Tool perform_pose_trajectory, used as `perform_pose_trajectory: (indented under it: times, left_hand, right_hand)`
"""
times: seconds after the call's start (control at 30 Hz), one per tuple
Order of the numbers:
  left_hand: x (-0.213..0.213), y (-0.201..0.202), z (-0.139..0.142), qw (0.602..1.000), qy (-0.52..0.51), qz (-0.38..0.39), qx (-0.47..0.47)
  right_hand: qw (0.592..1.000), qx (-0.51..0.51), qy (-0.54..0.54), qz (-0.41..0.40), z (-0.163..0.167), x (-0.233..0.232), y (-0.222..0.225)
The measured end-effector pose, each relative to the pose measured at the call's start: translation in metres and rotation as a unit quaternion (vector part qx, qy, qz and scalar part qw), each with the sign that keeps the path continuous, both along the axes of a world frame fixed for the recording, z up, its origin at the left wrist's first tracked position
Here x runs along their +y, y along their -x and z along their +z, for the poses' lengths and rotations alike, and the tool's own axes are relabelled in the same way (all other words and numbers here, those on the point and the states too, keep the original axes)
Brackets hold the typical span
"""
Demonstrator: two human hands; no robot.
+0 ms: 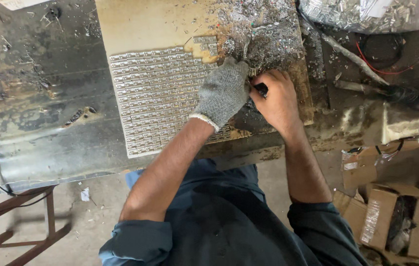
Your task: The person picks small metallic components one at a time from a pile on the workbench and places them into rows on a gridded board, gradually extending the filled area of the grid. They occasionally reach to the side for more components and continue filling the rows by hand.
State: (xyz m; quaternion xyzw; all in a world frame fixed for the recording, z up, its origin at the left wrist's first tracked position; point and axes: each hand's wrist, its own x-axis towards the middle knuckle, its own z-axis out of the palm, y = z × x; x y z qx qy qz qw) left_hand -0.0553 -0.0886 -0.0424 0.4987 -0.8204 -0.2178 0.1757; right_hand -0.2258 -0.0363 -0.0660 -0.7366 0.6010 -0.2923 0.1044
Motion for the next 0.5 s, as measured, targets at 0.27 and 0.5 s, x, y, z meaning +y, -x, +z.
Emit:
perform_pose_trajectory:
  times: [0.27, 0.5]
  left_hand:
    - [0.008, -0.003, 0.029, 1.0, 0.025, -0.009, 0.013]
    - [0.014, -0.074, 0.051, 0.985, 0.031, 0.059, 0.159]
  right_hand:
    - [0.985, -0.174, -0.006, -0.003, 0.017, 0.002, 0.009]
    - [0.988, -0.154, 0.023, 0.01, 0.026, -0.03, -0.003]
